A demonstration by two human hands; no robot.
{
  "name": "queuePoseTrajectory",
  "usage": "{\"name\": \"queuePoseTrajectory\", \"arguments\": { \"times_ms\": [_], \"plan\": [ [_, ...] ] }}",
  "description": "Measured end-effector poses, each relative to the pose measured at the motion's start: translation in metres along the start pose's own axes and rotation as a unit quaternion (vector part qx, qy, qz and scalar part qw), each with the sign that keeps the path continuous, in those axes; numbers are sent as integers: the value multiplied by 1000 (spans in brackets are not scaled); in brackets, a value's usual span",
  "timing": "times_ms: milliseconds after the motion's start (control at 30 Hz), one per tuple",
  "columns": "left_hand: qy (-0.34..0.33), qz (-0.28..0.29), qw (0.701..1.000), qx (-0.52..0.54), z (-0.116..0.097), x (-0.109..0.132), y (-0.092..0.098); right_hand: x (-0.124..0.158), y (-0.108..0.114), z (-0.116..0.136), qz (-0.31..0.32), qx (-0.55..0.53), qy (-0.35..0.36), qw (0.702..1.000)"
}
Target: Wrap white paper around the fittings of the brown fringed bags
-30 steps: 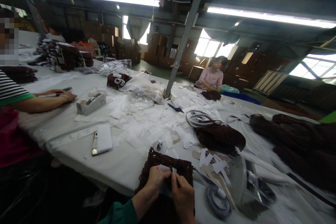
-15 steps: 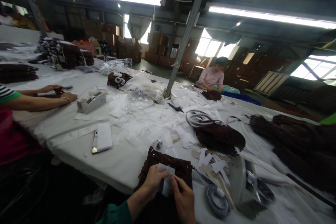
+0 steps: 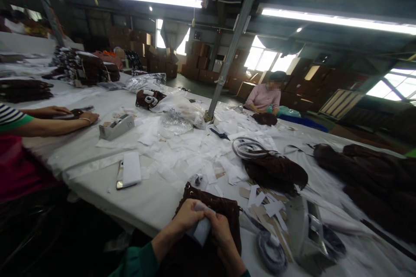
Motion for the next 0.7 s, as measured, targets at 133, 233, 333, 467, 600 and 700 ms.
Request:
{"name": "queuePoseTrajectory", "arguments": {
  "times_ms": [133,233,333,467,600,700],
  "plan": [
    [10,-15,1000,0,7,3,2,-6,0,-2,-33,-18,36,999],
    [25,-32,998,37,16,13,7,-2,3,0,-41,-32,58,997],
    [22,-58,997,46,22,25,12,5,2,1,-38,-46,71,996],
    [79,-74,994,-6,36,37,6,12,3,5,-39,-49,81,995],
    [144,-127,981,31,58,38,0,15,6,8,-43,-39,92,994],
    [72,-155,985,33,59,31,3,15,5,5,-38,-16,88,995]
  ]
}}
Point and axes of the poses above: each hand's wrist, its own x-axis away from the middle knuckle, its own y-axis out of the back of the hand, z = x × y, the point moved 8 cm from there along -x, towards the middle knuckle, and after that the axes turned 15 degrees about -z, right-handed, at the moved point
